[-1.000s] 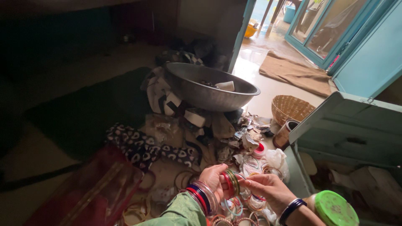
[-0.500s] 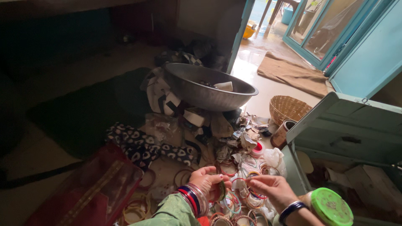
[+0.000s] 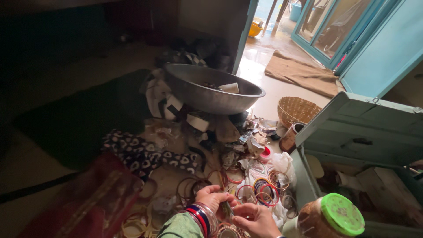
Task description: The person sits on the floor and sorts through a large pile of colorful bangles, picking them up, inspecting them, and stacking them into small groups. They also handle a small container and a patterned cloth, placing items into a nearby metal box.
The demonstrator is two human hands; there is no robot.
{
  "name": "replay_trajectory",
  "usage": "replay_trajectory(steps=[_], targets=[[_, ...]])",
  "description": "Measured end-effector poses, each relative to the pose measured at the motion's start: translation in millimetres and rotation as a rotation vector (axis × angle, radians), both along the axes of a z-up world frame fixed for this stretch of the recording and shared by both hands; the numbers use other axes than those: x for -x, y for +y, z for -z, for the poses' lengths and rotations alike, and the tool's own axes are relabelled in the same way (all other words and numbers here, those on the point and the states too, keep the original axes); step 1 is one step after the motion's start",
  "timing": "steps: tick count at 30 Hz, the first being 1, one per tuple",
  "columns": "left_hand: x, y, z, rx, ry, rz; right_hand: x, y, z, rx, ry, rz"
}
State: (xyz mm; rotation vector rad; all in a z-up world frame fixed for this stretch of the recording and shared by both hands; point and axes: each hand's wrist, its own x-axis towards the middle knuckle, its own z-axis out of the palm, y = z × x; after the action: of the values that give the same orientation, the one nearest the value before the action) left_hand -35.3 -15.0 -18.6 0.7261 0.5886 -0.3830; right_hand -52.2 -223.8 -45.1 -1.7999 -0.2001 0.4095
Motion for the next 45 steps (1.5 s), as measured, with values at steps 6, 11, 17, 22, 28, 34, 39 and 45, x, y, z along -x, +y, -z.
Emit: replay_trajectory(steps=[6,11,17,22,28,34,39,45], targets=[[-8,0,15,0.056,-0.046,-0.084,-13,-27,27,0.294,-0.203,0.374],[-16,-2,14,0.050,-0.023,-0.080,-32,-40,17,0.707,-0.337,0.594],[-18,1,3,-0.007,-0.068,-0.018,-58,-15,-33,0.977,-0.161,0.590],[-21,9,-2,-0.044,-0.043,0.000,-72,11,-56,1.098,0.057,0.612],[-24,23,11,0.005,-0.066,0.000,-88,16,-33,1.123,0.066,0.696],[-27,15,20,0.011,-0.074,0.020,-126,-2,12,1.058,0.174,0.805],[-30,1,32,0.071,-0.070,0.045,-111,-1,-12,0.962,0.235,0.767],[-31,5,31,0.043,-0.164,-0.027,-62,-14,-12,0.574,-0.084,0.747]])
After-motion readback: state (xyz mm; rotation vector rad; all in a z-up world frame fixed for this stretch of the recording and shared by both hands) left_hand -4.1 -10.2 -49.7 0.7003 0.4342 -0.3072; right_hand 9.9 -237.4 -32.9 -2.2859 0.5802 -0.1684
